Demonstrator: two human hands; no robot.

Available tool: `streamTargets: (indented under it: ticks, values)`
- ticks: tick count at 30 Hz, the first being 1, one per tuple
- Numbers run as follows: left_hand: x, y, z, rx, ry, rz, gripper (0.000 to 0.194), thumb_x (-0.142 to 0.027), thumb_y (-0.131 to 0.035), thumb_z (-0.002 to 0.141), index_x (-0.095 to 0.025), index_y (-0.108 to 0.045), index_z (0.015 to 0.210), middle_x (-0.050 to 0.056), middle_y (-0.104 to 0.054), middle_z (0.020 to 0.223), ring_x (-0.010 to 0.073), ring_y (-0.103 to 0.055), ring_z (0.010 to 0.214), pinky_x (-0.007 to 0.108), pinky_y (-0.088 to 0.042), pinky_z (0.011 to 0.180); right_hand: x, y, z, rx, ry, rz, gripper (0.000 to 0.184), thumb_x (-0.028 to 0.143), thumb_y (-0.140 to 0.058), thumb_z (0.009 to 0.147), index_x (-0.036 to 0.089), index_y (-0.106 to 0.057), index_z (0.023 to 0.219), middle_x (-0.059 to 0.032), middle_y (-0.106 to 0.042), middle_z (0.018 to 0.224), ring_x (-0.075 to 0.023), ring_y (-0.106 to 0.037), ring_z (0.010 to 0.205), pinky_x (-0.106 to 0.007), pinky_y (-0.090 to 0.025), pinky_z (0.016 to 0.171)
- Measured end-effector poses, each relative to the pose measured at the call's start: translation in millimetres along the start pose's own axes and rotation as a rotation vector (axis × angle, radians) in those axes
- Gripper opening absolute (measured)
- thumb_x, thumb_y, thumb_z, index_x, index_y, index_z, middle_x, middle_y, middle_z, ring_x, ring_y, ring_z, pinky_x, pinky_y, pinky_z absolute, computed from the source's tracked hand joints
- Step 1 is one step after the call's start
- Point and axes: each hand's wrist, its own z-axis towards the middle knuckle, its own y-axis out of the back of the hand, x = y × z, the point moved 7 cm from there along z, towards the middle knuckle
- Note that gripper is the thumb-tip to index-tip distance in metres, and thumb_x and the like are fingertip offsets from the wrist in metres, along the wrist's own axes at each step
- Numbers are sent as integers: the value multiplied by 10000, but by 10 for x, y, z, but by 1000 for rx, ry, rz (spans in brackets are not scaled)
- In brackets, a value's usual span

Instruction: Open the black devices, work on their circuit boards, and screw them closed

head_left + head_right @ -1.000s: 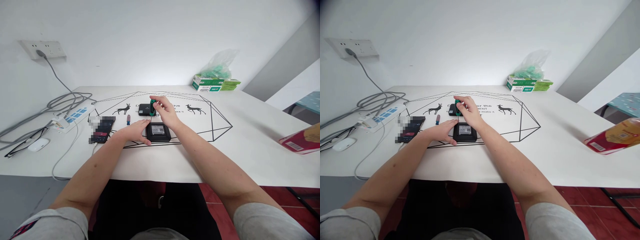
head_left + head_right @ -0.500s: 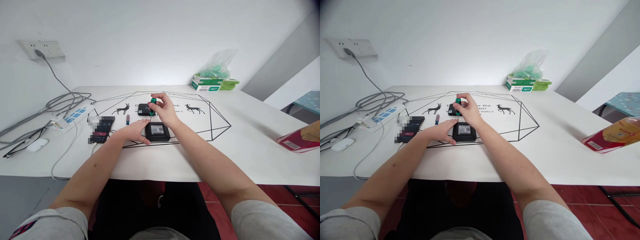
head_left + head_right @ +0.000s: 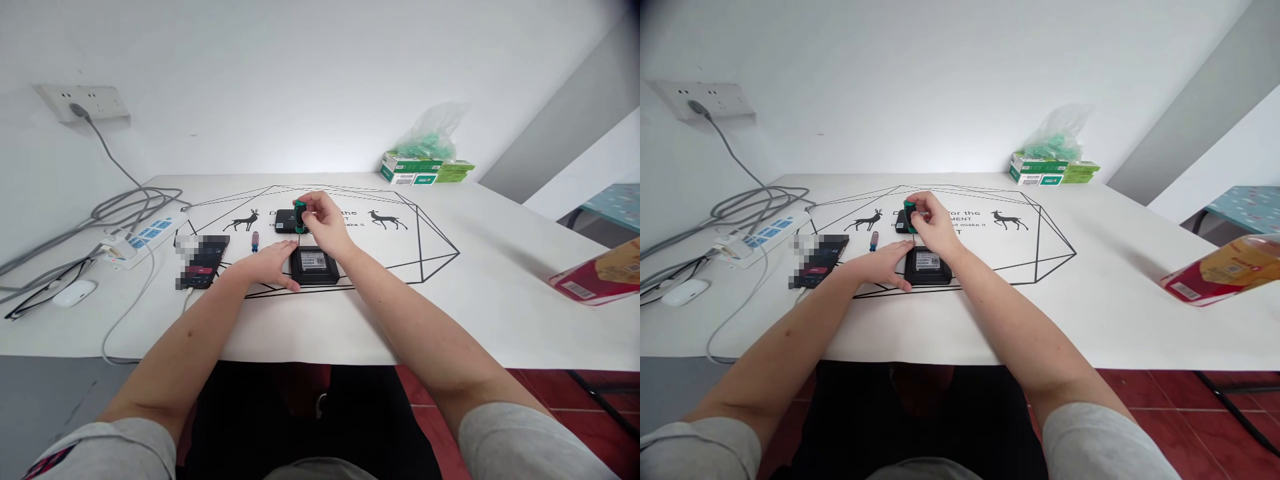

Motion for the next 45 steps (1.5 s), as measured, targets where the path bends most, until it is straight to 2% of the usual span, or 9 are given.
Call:
streamTargets:
  ticks: [9,12,16,21,25,31,39,43,45]
  values:
    - [15,-6,8,-15,-8,0,1429,-919,-754,723,-149,-188,1785,236,-183,1853,474,-205,1703,563,-248,1367,-17,37,0,-19,17,-154,334,352,-769,874,307,-632,1176,-8,-584,1001,-192,-567,910,-364,-540,779]
    - [-7,8,4,-14,-8,-5,1419,-895,-772,722,-142,-201,1781,231,-188,1854,463,-208,1705,542,-247,1371,-6,42,-14,-18,18,-149,340,352,-774,867,316,-638,1177,-28,-590,1060,-211,-576,965,-373,-550,781]
    - [-42,28,-24,-1,14,-3,1427,-881,-776,721,-110,-206,1778,226,-198,1853,444,-218,1705,504,-238,1378,65,166,-17,-96,12,-107,337,350,-762,873,330,-639,1186,-37,-597,1118,-216,-581,1003,-369,-561,770]
    - [-103,52,-57,-37,3,-14,1370,-884,-753,740,-201,-202,1792,152,-154,1878,427,-180,1717,512,-238,1377,209,186,-64,-50,11,-57,332,379,-756,891,340,-614,1189,-26,-602,1092,-205,-580,966,-345,-564,715]
    - [-150,68,-57,-57,11,11,1227,-824,-731,788,-190,-322,1755,183,-336,1811,466,-325,1645,570,-324,1325,297,48,-158,38,5,-31,307,345,-758,871,317,-630,1149,-35,-618,1070,-203,-588,934,-334,-546,656]
    - [-217,142,-38,-145,-75,30,958,-707,-754,823,-169,-545,1588,198,-547,1641,451,-511,1500,550,-425,1244,387,-40,-213,74,66,-77,278,278,-742,849,291,-651,1111,-41,-652,1126,-203,-606,973,-362,-566,747]
    - [-196,168,-54,-208,-69,5,898,-666,-773,842,-185,-546,1566,199,-602,1571,460,-564,1438,571,-477,1181,414,-29,-240,23,167,-129,319,284,-831,821,284,-636,1073,-14,-683,1083,-180,-601,874,-368,-539,758]
    - [-186,168,-45,-201,-39,13,897,-721,-781,819,-171,-586,1500,206,-643,1493,477,-588,1387,582,-476,1173,444,-1,-260,-14,244,-156,156,378,-713,978,277,-684,1093,-41,-742,1054,-208,-656,912,-413,-563,823]
    - [-148,151,-32,-183,-15,8,924,-765,-782,801,-171,-592,1482,208,-640,1487,489,-575,1396,581,-474,1174,465,7,-266,-10,285,-157,184,404,-589,1060,274,-707,1112,-63,-760,1072,-223,-678,946,-434,-573,850]
